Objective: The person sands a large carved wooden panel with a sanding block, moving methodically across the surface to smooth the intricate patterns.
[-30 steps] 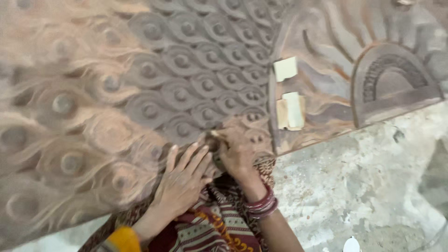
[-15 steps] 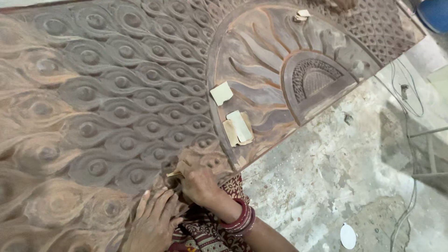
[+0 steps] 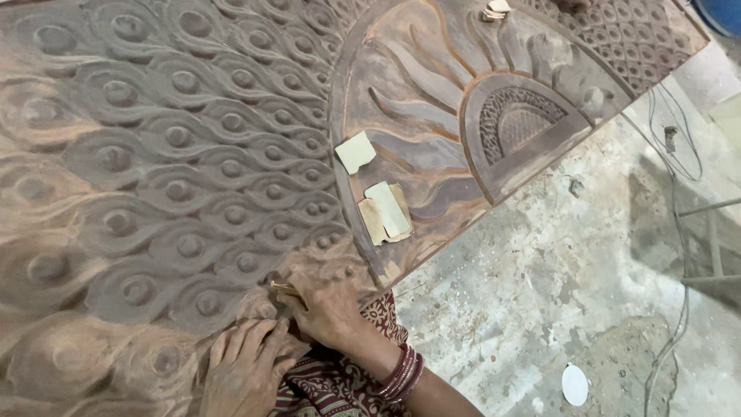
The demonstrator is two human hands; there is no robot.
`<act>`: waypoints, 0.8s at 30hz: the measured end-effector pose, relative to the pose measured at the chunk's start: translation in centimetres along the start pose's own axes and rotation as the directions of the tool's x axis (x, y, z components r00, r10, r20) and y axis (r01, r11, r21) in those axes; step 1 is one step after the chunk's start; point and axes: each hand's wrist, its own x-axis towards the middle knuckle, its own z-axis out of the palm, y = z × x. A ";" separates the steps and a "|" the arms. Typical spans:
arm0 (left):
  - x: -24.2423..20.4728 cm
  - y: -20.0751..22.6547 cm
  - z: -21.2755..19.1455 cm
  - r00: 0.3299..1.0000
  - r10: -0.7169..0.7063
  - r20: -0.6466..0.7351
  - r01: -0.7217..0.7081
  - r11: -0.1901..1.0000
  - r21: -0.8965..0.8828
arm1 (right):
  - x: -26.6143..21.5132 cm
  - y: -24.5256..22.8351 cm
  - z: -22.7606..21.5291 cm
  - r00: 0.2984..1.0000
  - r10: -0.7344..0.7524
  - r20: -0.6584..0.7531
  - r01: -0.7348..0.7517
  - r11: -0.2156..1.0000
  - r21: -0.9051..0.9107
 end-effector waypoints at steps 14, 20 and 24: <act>-1.5 1.3 -0.1 0.980 -0.154 -0.124 0.168 0.980 0.107 | 0.2 -0.4 1.3 0.982 -0.002 0.188 0.003 1.000 -0.006; -1.3 0.1 0.3 0.992 -0.066 -0.112 0.062 0.997 -0.038 | 1.1 -0.7 1.7 0.993 -0.075 0.093 0.072 0.997 0.030; -1.6 0.1 0.1 0.996 -0.014 -0.092 0.008 0.998 -0.061 | 0.9 0.6 1.4 0.992 -0.075 0.105 0.072 0.997 0.028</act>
